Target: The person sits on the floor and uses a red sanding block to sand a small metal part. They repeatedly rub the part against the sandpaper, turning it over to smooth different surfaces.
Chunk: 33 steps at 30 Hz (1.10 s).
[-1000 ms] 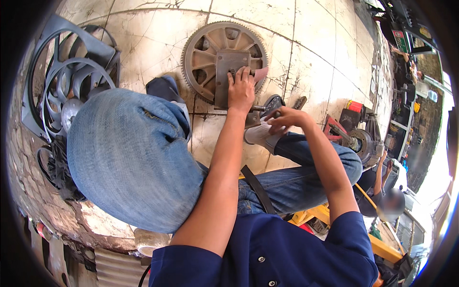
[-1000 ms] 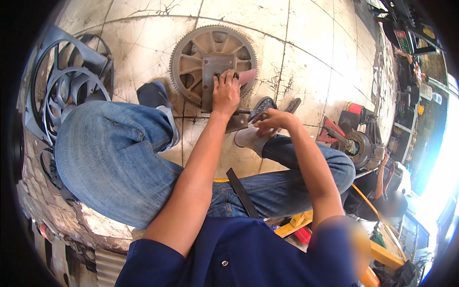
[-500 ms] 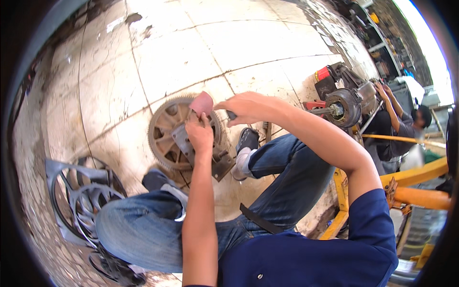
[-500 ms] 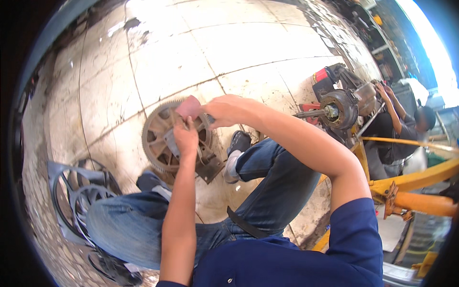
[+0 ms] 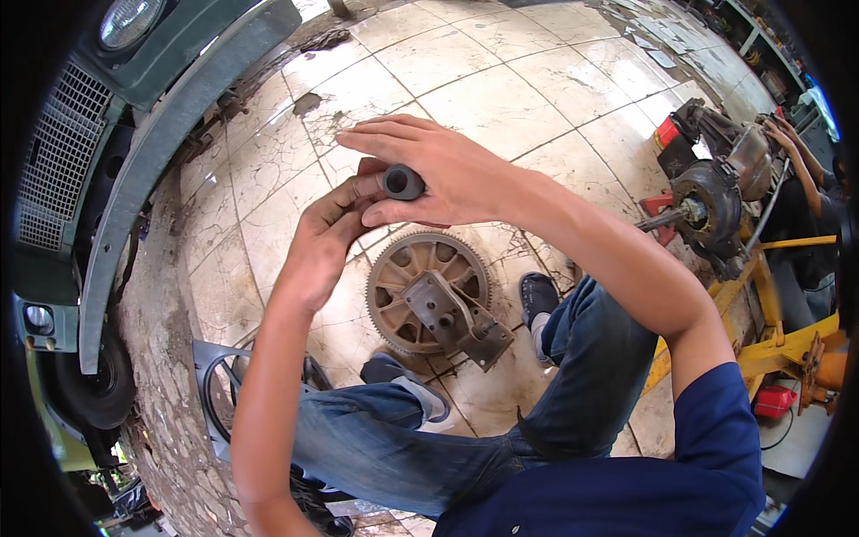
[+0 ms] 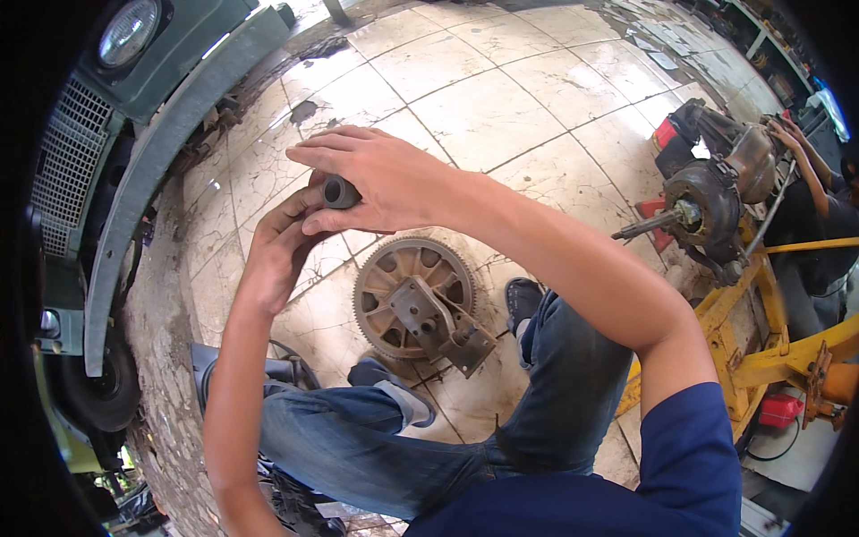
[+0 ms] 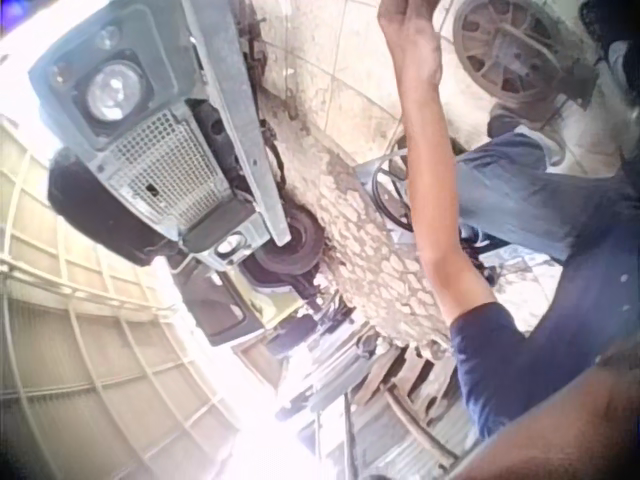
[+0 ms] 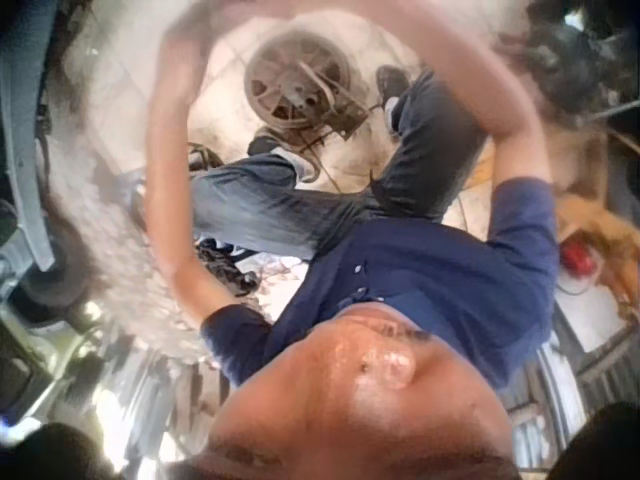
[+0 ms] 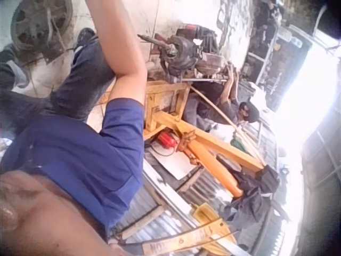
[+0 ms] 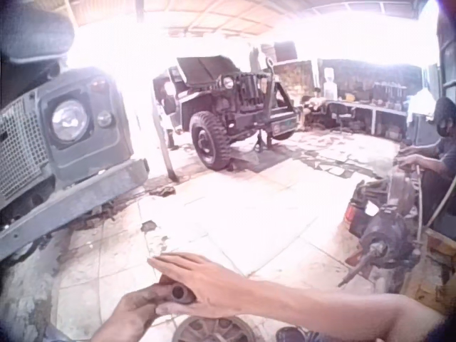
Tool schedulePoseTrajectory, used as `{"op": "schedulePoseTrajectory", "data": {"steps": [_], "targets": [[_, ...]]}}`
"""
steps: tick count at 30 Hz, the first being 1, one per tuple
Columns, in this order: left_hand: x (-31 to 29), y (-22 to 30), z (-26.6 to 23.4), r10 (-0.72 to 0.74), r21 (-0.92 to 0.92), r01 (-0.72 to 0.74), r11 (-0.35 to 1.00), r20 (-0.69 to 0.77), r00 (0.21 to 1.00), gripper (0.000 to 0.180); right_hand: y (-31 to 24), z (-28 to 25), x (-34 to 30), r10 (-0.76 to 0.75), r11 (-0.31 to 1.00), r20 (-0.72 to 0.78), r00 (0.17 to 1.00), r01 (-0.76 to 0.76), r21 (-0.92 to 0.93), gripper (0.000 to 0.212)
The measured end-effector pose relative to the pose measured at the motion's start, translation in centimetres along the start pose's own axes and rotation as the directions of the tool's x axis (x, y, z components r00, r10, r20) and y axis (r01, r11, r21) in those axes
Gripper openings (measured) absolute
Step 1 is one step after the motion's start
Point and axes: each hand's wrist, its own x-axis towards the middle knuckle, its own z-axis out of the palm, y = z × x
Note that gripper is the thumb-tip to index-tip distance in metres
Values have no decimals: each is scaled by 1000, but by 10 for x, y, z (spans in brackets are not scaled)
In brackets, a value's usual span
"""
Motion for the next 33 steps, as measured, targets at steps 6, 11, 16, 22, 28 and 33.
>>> {"op": "schedulePoseTrajectory", "data": {"steps": [6, 11, 16, 22, 28, 33], "targets": [[-19, -13, 6, -7, -242, -12, 970, -80, 997, 60, -11, 1, 11, -89, 996, 60, 994, 90, 2, 84], [-14, -11, 1, -64, 57, 73, 996, -143, 988, 37, -5, 10, 9, -36, 999, 170, 985, 39, -15, 90], [-9, -17, -11, -11, 45, 20, 999, -198, 980, 33, 3, 5, 15, 295, 847, 391, 872, -428, 315, 97], [-10, -25, -20, 28, -19, -33, 999, -246, 969, 26, 7, 10, 8, 318, 609, 433, 843, -532, 589, 76], [-9, -23, -22, 193, 98, -170, 980, -311, 931, 35, 6, 9, 6, 408, 608, 331, 850, -524, 597, 53], [-5, -24, -28, 250, 168, -198, 966, -401, 881, 40, -1, 5, 7, 523, 658, 128, 842, -495, 567, 48]]}}
